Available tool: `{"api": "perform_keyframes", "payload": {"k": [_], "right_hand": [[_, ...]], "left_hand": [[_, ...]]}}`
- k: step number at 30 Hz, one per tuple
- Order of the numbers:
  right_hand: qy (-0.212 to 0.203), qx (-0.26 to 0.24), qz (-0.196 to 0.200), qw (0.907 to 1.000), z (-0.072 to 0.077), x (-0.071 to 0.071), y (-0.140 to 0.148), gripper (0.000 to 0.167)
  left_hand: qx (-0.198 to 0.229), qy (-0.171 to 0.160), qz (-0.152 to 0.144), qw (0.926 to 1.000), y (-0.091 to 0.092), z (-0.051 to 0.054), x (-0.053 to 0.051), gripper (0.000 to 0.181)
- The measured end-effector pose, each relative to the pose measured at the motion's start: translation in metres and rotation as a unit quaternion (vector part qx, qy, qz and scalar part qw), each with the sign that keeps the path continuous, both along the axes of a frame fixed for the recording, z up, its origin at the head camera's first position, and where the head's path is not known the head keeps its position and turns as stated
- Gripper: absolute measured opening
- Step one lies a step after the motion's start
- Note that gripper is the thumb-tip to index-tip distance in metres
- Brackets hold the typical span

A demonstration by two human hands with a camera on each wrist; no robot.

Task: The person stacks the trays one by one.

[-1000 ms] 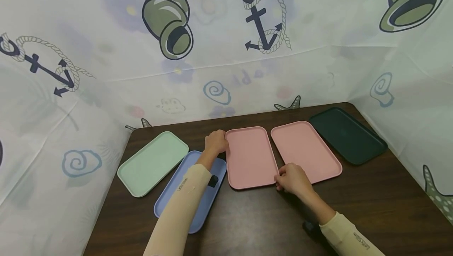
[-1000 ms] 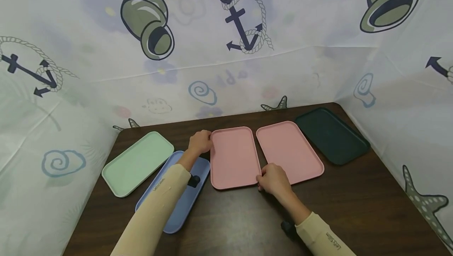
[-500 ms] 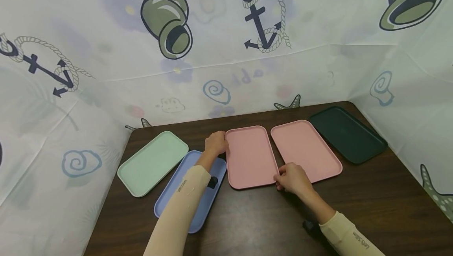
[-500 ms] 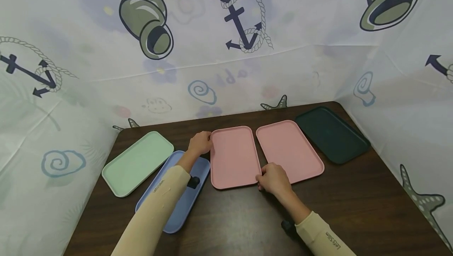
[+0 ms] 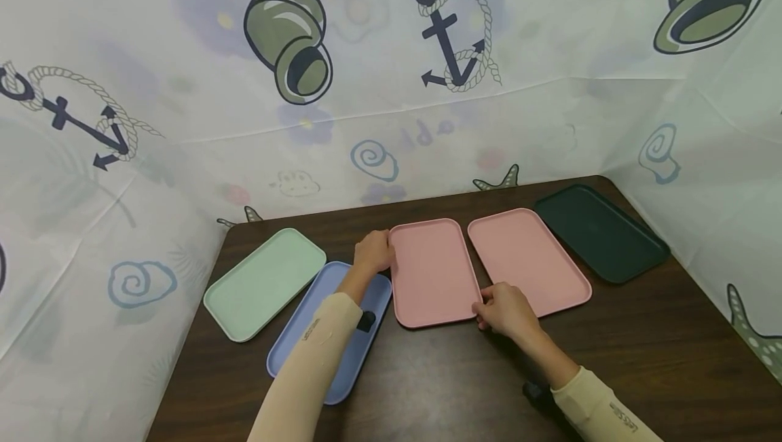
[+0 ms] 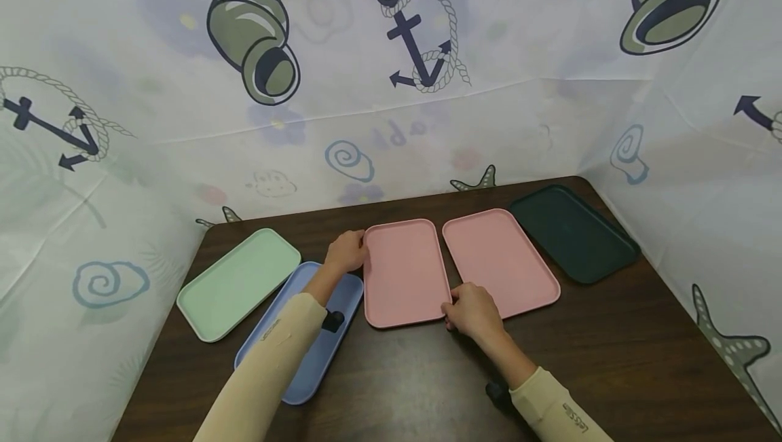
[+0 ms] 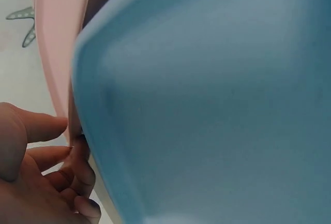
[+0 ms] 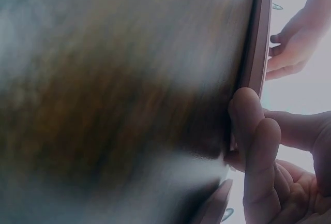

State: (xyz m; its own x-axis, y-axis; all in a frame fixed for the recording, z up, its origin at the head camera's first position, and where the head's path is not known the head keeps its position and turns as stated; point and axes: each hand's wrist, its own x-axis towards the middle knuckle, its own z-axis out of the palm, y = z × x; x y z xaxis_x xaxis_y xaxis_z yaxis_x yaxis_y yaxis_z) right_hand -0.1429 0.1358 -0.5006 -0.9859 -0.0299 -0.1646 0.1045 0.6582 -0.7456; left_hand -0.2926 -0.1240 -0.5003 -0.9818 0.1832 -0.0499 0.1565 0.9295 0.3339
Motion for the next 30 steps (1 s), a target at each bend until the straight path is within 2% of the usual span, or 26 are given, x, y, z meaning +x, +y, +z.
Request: {"api": "perform_keyframes", "payload": {"k": [5,11,13,16,20,23,26,28,30], "right_hand": [[0.007,0.007,0.003,0.9999,0.0,0.0,0.001,0.019],[0.004,0.008,0.005,0.9999,0.0,0.002,0.001,0.037],[0.005,0.009,0.008,0.9999,0.001,0.003,0.002,0.042],[0.011,0.009,0.014,0.9998,0.002,0.005,0.003,0.046],[0.015,0.012,0.016,0.9997,0.003,0.007,0.005,0.05],[0.021,0.014,0.016,0.9996,0.005,0.009,0.006,0.05],[0.031,0.016,0.014,0.9993,0.007,0.011,0.005,0.049],[0.04,0.015,0.013,0.999,0.009,0.014,0.003,0.049],[0.049,0.012,0.014,0.9986,0.012,0.017,-0.001,0.047]], "left_hand": [[-0.004,0.0,-0.013,0.9999,0.001,-0.001,0.005,0.027],[0.002,-0.002,-0.021,0.9998,-0.002,0.005,0.018,0.045],[0.0,0.006,-0.017,0.9998,-0.003,0.005,0.022,0.051],[0.0,0.037,-0.014,0.9992,-0.005,0.009,0.032,0.058],[0.019,0.094,-0.033,0.9949,-0.008,0.012,0.059,0.064],[0.031,0.144,-0.048,0.988,-0.014,0.013,0.083,0.066],[0.028,0.193,-0.05,0.9794,-0.028,0.013,0.107,0.066],[0.029,0.204,-0.041,0.9776,-0.041,0.014,0.124,0.066],[0.036,0.198,-0.026,0.9792,-0.058,0.015,0.141,0.067]]}}
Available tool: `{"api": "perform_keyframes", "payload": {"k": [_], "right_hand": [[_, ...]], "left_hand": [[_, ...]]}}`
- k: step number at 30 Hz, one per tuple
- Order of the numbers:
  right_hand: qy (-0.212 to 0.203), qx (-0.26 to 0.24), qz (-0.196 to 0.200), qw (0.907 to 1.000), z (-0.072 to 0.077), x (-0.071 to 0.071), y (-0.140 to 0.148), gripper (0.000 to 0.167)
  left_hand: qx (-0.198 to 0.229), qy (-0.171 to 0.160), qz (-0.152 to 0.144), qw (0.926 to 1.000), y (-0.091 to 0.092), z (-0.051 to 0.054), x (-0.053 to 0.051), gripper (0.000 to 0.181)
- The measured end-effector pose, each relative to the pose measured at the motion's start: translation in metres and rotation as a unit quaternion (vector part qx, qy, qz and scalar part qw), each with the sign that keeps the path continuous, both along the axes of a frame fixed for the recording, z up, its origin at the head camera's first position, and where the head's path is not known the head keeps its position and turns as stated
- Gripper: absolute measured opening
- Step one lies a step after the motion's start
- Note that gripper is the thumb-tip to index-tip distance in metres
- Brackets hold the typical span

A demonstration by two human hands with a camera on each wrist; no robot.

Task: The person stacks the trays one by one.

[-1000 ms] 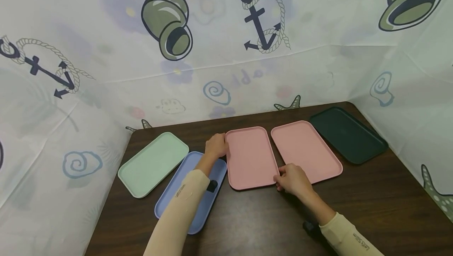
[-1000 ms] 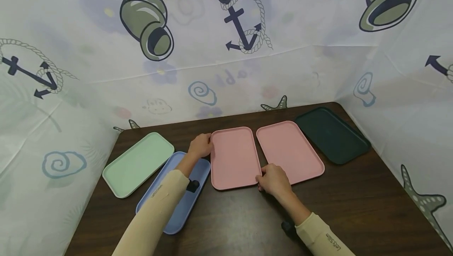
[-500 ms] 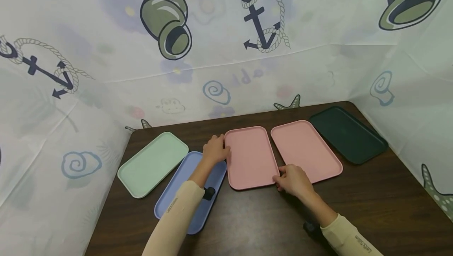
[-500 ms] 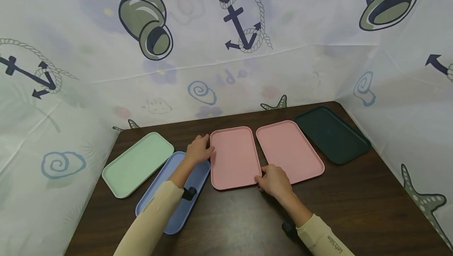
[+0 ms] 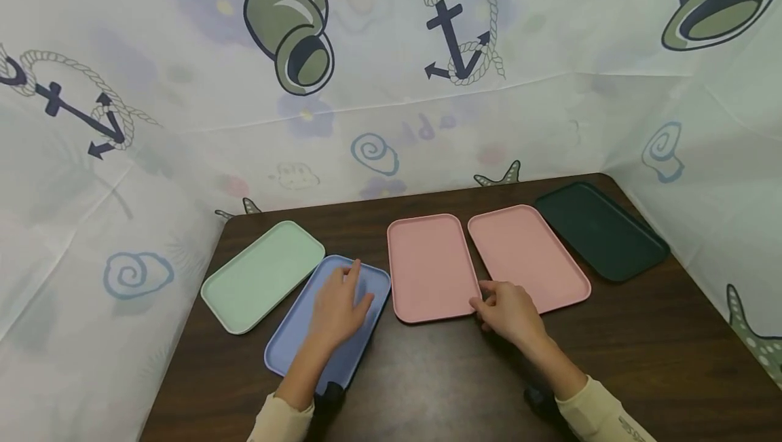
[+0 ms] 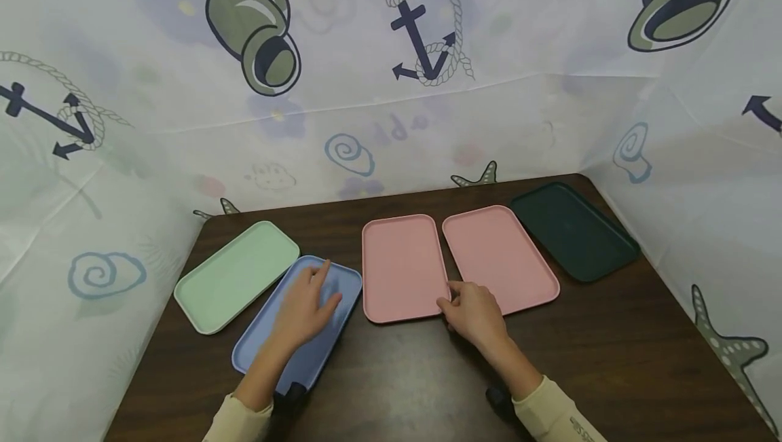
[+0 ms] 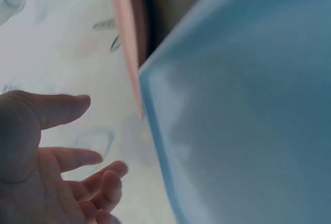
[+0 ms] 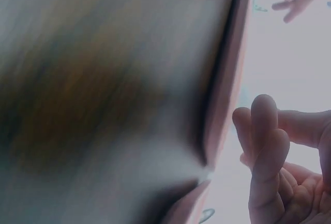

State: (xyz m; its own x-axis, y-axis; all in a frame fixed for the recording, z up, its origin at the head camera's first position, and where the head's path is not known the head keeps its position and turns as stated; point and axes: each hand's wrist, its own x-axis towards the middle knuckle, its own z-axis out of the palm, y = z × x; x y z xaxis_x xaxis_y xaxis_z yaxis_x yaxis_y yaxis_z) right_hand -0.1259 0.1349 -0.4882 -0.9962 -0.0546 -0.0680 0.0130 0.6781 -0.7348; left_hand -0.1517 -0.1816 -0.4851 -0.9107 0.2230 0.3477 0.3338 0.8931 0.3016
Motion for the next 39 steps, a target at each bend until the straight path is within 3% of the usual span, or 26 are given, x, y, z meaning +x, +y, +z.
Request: {"api": "perform_keyframes", "payload": {"k": [4,10,12,16,18,20,25,28,34,39], "right_hand": [[0.007,-0.017,0.026,0.9995,0.006,0.006,-0.016,0.04],[0.006,-0.038,0.102,0.994,0.008,0.006,-0.047,0.034],[0.021,-0.036,0.121,0.9917,0.01,0.002,-0.057,0.033],[0.028,-0.047,0.144,0.9881,0.015,-0.009,-0.075,0.031],[0.01,-0.063,0.153,0.9862,0.015,-0.012,-0.086,0.029],[-0.018,-0.076,0.164,0.9834,0.012,-0.011,-0.097,0.023],[-0.044,-0.061,0.19,0.9789,0.001,0.001,-0.127,0.024],[-0.06,-0.067,0.185,0.9787,-0.005,0.008,-0.141,0.036],[-0.128,-0.164,0.151,0.9663,-0.012,0.015,-0.154,0.05],[-0.141,-0.217,0.127,0.9576,-0.016,0.017,-0.158,0.046]], "left_hand": [[0.02,-0.041,0.036,0.9984,-0.039,0.011,0.03,0.066],[0.009,-0.087,0.114,0.9896,-0.093,0.019,0.063,0.066],[-0.005,-0.118,0.146,0.9821,-0.109,0.018,0.072,0.067],[-0.026,-0.204,0.194,0.9592,-0.135,0.012,0.088,0.068],[-0.027,-0.234,0.201,0.9509,-0.143,0.008,0.092,0.067],[-0.025,-0.247,0.198,0.9484,-0.147,0.005,0.093,0.065],[-0.019,-0.244,0.185,0.9518,-0.147,0.002,0.089,0.058],[-0.02,-0.243,0.182,0.9526,-0.146,0.0,0.088,0.053],[-0.005,-0.244,0.178,0.9532,-0.143,-0.006,0.087,0.047],[0.01,-0.243,0.183,0.9525,-0.139,-0.008,0.089,0.043]]}}
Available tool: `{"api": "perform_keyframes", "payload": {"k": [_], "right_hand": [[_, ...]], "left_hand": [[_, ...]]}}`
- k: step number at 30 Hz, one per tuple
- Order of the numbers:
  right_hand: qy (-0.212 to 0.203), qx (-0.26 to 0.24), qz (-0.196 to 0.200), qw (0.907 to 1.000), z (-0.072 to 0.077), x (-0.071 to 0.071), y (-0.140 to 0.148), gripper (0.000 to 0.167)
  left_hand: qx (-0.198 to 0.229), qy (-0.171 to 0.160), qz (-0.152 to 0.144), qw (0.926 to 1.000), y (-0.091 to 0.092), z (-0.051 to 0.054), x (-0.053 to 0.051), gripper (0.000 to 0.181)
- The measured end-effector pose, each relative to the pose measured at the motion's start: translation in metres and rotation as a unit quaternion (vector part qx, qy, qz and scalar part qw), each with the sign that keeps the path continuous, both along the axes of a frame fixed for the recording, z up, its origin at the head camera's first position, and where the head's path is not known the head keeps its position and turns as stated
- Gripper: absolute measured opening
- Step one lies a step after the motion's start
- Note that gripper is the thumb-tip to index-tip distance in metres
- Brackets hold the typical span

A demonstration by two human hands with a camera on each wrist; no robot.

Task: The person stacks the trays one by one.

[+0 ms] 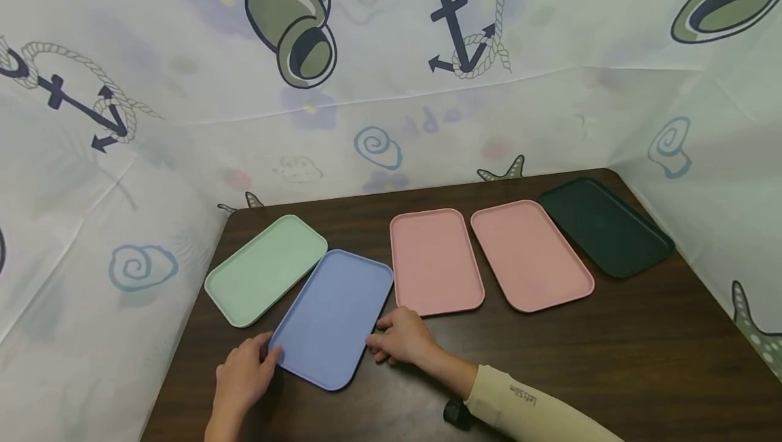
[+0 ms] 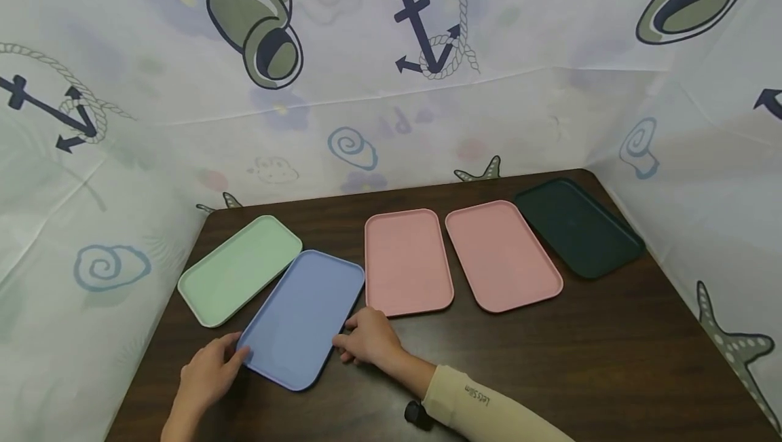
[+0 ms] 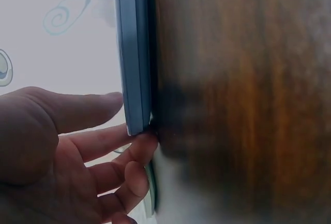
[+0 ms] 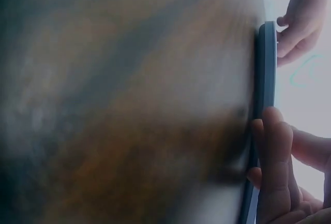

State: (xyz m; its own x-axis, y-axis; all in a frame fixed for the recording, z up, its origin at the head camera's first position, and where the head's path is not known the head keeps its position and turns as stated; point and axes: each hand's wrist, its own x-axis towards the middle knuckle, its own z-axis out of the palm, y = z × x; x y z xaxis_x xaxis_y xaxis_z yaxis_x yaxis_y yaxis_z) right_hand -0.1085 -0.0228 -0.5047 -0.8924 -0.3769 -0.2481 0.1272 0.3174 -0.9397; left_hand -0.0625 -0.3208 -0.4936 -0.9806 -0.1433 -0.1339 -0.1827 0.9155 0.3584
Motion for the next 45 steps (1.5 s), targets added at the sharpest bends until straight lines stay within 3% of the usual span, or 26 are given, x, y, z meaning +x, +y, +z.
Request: {"api": "perform_keyframes", "payload": {"k": [8,15,26,32,37,42,45], "right_hand": [[0.02,0.003,-0.009,0.9998,-0.003,0.002,-0.001,0.045],[0.043,0.017,-0.005,0.9989,-0.002,0.007,0.0,0.053],[0.087,0.046,0.013,0.9951,-0.001,0.01,0.002,0.056],[0.124,0.073,0.025,0.9892,0.002,0.011,0.006,0.055],[0.179,0.097,0.03,0.9785,0.006,0.009,0.011,0.052],[0.21,0.102,0.012,0.9724,0.015,0.003,0.021,0.049],[0.218,0.107,0.007,0.9701,0.024,-0.003,0.03,0.047]], "left_hand": [[0.022,0.007,0.005,0.9997,0.002,0.001,0.006,0.036],[0.066,-0.024,-0.001,0.9975,0.002,0.004,0.013,0.032],[0.152,-0.054,-0.001,0.987,0.004,0.013,0.025,0.031],[0.192,-0.06,0.027,0.9792,0.008,0.011,0.036,0.033],[0.215,-0.022,0.032,0.9759,0.014,0.008,0.048,0.029],[0.262,0.038,0.011,0.9644,0.027,0.011,0.051,0.022],[0.283,0.034,0.017,0.9584,0.036,0.017,0.048,0.02]]}}
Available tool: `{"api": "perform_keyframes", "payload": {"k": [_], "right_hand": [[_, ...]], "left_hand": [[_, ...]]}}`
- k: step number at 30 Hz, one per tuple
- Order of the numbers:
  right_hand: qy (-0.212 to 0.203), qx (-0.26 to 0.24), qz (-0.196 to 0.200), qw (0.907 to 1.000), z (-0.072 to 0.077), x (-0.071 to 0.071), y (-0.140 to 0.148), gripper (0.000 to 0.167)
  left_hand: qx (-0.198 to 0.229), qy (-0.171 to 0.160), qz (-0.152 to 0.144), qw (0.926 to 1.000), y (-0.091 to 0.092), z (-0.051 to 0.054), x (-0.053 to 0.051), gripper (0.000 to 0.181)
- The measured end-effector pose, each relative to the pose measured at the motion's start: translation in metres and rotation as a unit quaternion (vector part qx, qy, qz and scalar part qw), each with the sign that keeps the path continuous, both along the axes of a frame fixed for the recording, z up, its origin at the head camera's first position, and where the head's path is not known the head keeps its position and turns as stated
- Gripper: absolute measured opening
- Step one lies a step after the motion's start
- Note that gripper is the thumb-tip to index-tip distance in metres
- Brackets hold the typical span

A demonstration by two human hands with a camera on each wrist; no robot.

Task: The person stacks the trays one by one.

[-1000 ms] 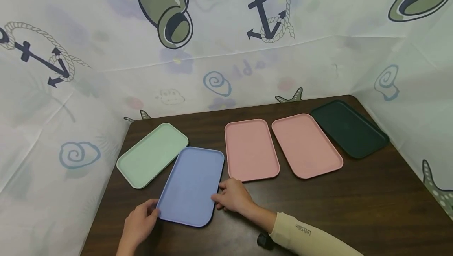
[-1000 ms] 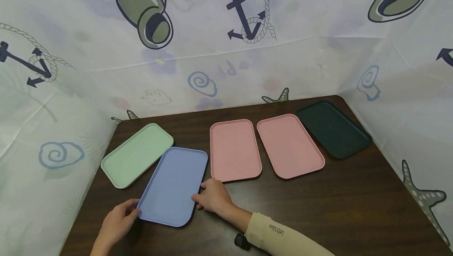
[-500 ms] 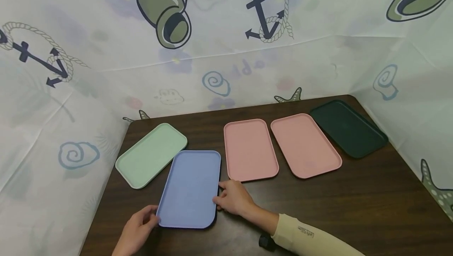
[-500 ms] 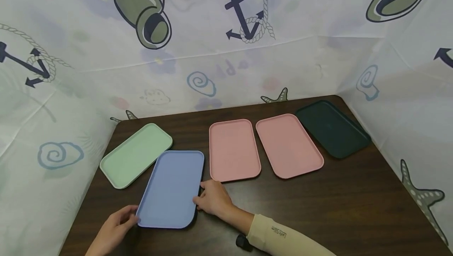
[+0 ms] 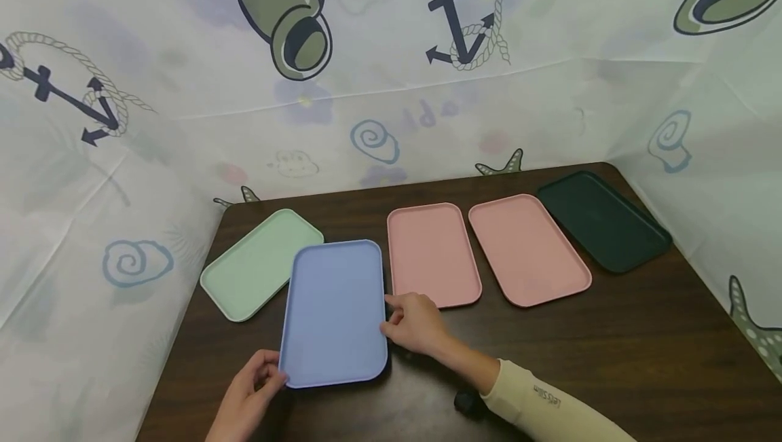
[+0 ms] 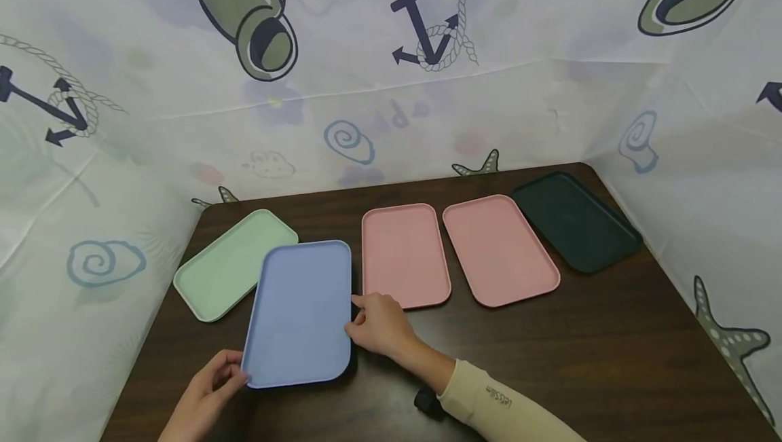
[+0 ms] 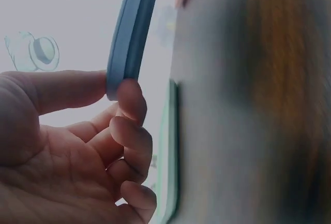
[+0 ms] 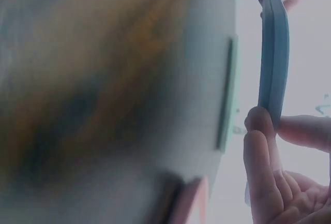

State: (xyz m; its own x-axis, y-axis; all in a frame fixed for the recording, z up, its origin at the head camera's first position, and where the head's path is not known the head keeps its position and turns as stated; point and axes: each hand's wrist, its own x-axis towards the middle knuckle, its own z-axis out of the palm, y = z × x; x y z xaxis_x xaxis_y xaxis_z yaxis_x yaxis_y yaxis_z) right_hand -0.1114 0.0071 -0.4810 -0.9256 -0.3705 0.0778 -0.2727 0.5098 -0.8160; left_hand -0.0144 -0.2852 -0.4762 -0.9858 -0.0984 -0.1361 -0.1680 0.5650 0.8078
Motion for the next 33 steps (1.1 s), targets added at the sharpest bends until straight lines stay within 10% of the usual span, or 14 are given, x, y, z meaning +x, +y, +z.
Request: {"api": "perform_keyframes", "payload": {"k": [15,33], "right_hand": [[-0.044,-0.03,-0.022,0.9983,0.018,-0.036,0.062,0.051],[-0.066,0.014,-0.068,0.9954,0.013,-0.075,0.137,0.05]], "left_hand": [[0.063,0.029,-0.026,0.9973,0.06,-0.005,-0.043,0.048],[0.003,0.104,-0.071,0.992,0.131,-0.018,-0.1,0.047]]}}
